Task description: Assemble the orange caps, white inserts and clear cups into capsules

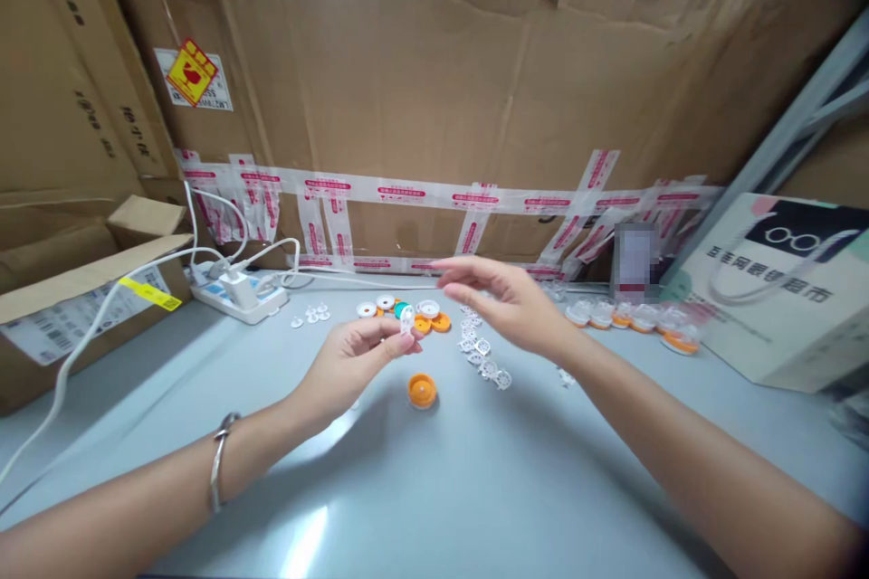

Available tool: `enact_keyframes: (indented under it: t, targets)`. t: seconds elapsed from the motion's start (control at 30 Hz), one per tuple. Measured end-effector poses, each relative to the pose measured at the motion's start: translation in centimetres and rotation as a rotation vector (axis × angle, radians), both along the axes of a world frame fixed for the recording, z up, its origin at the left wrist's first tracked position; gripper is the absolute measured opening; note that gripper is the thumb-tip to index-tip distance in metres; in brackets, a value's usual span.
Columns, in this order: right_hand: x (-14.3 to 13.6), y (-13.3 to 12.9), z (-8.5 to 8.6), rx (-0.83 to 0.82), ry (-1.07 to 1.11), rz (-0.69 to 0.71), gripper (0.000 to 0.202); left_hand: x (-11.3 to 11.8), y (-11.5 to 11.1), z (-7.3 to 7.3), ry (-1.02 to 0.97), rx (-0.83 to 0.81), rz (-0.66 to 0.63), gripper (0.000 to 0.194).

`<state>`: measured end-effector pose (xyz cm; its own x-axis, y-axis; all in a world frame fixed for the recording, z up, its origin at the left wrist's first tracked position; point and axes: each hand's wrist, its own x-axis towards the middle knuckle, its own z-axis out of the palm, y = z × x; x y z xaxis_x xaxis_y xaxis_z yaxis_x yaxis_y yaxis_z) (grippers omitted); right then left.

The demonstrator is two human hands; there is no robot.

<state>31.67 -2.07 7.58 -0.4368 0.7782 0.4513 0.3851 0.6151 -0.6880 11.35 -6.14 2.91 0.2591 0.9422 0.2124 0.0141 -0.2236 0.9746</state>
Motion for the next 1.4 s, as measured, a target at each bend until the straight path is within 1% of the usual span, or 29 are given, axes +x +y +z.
enact_keyframes:
  t: [0.07, 0.13, 0.17, 0.23, 0.3, 0.43, 0.53, 0.6, 0.67, 0.73, 0.8, 0.87, 0.93, 1.03, 1.1, 1.17, 1.27, 1.4]
  targets:
    - [2.2, 1.3, -0.8, -0.023, -0.01, -0.159, 0.025, -0.1, 0.3, 0.4, 0.008, -0.017, 0.016, 0.016]
    - [4.3, 2.6, -2.3, -0.14, -0.144, -0.286, 0.025, -0.1, 0.6, 0.5, 0.014, -0.033, 0.028, 0.018]
    - [5.1, 3.0, -3.2, -0.203, -0.218, -0.329, 0.025, -0.1, 0.8, 0.4, 0.008, -0.037, 0.032, 0.019]
    - [6.2, 3.5, -4.8, -0.278, -0.286, -0.331, 0.023, 0.1, 1.1, 0.2, -0.029, -0.029, 0.033, 0.02]
    - [6.6, 3.5, -6.0, -0.335, -0.316, -0.293, 0.022, 0.5, 1.3, -0.2, -0.089, -0.022, 0.034, 0.021]
    - [6.3, 3.4, -7.4, -0.408, -0.325, -0.238, 0.024, 0.9, 0.9, -0.9, -0.105, -0.037, -0.003, 0.022]
    - [6.2, 3.6, -7.8, -0.438, -0.305, -0.228, 0.021, 0.8, 0.4, -1.3, -0.083, -0.029, -0.055, 0.023]
    - [6.3, 3.7, -7.7, -0.455, -0.287, -0.234, 0.019, 0.7, 0.3, -1.4, -0.057, -0.021, -0.064, 0.024]
    - [6.3, 3.5, -7.2, -0.459, -0.272, -0.263, 0.018, 0.6, 0.3, -1.6, -0.003, -0.015, -0.058, 0.024]
    - [6.0, 2.9, -6.2, -0.461, -0.226, -0.296, 0.019, 0.5, 0.5, -1.8, 0.055, -0.013, -0.041, 0.024]
    - [5.2, 2.1, -5.2, -0.488, -0.091, -0.285, 0.022, 0.6, 0.7, -2.1, 0.11, 0.011, -0.015, 0.023]
    - [4.0, 1.1, -4.5, -0.547, 0.108, -0.209, 0.027, 0.6, 0.9, -2.5, 0.187, 0.076, 0.028, 0.022]
    - [2.8, 0.1, -4.3, -0.619, 0.258, -0.138, 0.031, 0.6, 1.0, -2.8, 0.301, 0.197, 0.081, 0.02]
    - [1.3, -0.9, -4.6, -0.701, 0.362, -0.07, 0.032, 0.6, 0.9, -3.0, 0.449, 0.503, 0.113, 0.012]
    - [0.6, -1.5, -5.0, -0.74, 0.394, -0.06, 0.029, 0.7, 0.6, -3.1, 0.5, 0.725, 0.119, 0.007]
    - [0.1, -1.9, -5.4, -0.768, 0.423, -0.065, 0.027, 0.7, 0.4, -3.1, 0.56, 0.877, 0.143, 0.009]
    - [-0.5, -2.4, -5.7, -0.786, 0.468, -0.048, 0.024, 0.8, 0.2, -3.1, 0.681, 0.986, 0.167, 0.01]
    - [-0.9, -2.8, -5.7, -0.768, 0.53, -0.02, 0.022, 0.6, 0.2, -3.0, 0.796, 1.051, 0.201, 0.01]
